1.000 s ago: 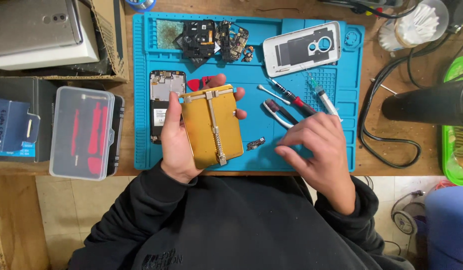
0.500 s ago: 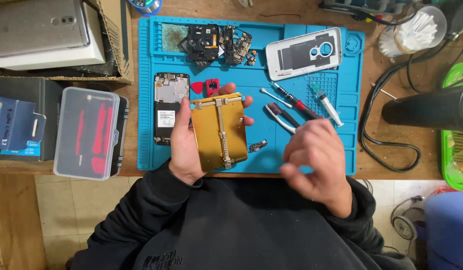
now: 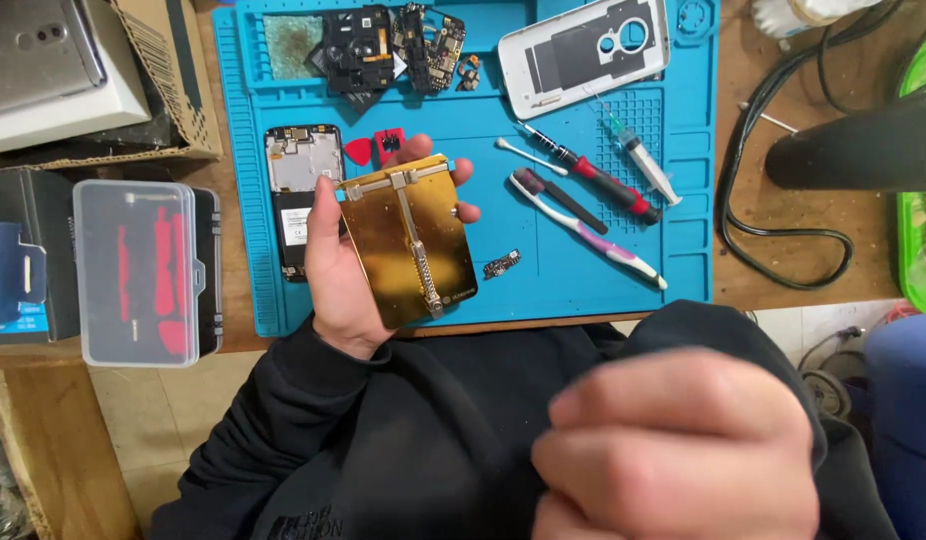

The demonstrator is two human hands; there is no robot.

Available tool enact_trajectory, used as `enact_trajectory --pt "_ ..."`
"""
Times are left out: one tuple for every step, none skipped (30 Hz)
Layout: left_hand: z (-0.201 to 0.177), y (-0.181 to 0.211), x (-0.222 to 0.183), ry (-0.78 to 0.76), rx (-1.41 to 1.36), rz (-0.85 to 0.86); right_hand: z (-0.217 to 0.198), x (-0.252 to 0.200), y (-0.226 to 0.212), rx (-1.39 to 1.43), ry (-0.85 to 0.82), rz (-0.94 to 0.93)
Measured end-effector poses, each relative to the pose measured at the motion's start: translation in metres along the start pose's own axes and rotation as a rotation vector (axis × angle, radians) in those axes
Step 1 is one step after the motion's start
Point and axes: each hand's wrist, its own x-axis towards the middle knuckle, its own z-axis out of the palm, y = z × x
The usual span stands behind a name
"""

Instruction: Cleaning a circuit board with a toothbrush and applying liquid from a syringe to a phone component

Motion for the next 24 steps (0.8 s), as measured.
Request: enact_trajectory --pt "0.001 0.001 0.000 0.004 0.016 -0.015 -0.003 0.015 -0.015 0.019 -0.070 0.282" --pt "0.001 0.000 0.000 0.000 0.017 -0.013 0.001 0.017 0.001 0.016 -0.069 0.278" --pt "0.001 -0.001 0.000 0.005 0.016 -0.003 0.005 0.020 0.018 0.045 -0.067 0.122" --pt "0.001 0.000 0.000 0.006 0.018 0.007 0.009 0.024 0.034 0.073 -0.066 -0.036" --pt "0.000 -0.001 -0.002 0.000 0.020 0.009 0.007 0.013 0.043 0.068 -0.063 -0.042" --pt "-0.001 -0.002 0.000 -0.039 -0.014 0.005 0.005 0.003 0.053 -0.106 -0.158 0.118" --pt "-0.003 -0.002 0.001 -0.078 -0.048 -0.001 0.002 -0.007 0.063 -0.282 -0.250 0.279" --pt "0.000 -0.002 0.001 -0.084 -0.052 0.001 0.002 -0.022 0.074 -0.288 -0.251 0.276" --pt "0.001 -0.001 0.000 -0.065 -0.022 -0.002 0.003 -0.038 0.085 -0.415 -0.271 0.410" --pt "0.004 0.000 0.000 -0.048 0.012 -0.003 0.003 -0.052 0.098 -0.540 -0.284 0.543" --pt "0.005 -0.001 0.001 -0.055 0.012 -0.001 0.003 -0.066 0.106 -0.546 -0.281 0.538" --pt "0.005 -0.001 0.000 -0.061 0.019 -0.019 0.005 -0.079 0.114 -0.588 -0.283 0.610" --pt "0.005 0.000 -0.001 -0.066 0.025 -0.038 0.006 -0.091 0.121 -0.631 -0.284 0.682" --pt "0.003 -0.002 0.000 -0.073 0.028 -0.024 0.009 -0.097 0.126 -0.632 -0.278 0.666" --pt "0.001 -0.002 0.001 -0.085 0.000 -0.043 0.011 -0.101 0.131 -0.629 -0.267 0.703" --pt "-0.001 -0.003 0.001 -0.094 -0.029 -0.063 0.014 -0.107 0.134 -0.622 -0.259 0.741" --pt "-0.003 -0.005 0.001 -0.096 -0.026 -0.050 0.016 -0.107 0.137 -0.619 -0.257 0.728" --pt "-0.005 -0.005 0.002 -0.092 -0.045 -0.069 0.018 -0.107 0.140 -0.611 -0.250 0.767" --pt "-0.008 -0.005 0.003 -0.088 -0.063 -0.088 0.021 -0.106 0.143 -0.602 -0.243 0.806" --pt "-0.005 -0.004 0.002 -0.091 -0.057 -0.077 0.022 -0.105 0.142 -0.598 -0.238 0.795" --pt "-0.003 -0.004 0.002 -0.093 -0.058 -0.069 0.023 -0.104 0.142 -0.609 -0.234 0.793" --pt "-0.001 -0.003 0.002 -0.095 -0.060 -0.063 0.023 -0.104 0.142 -0.622 -0.229 0.792" --pt "-0.001 -0.002 0.002 -0.099 -0.055 -0.053 0.025 -0.104 0.145 -0.619 -0.224 0.782" --pt "-0.001 -0.002 0.001 -0.096 -0.057 -0.057 0.025 -0.106 0.147 -0.620 -0.218 0.780"
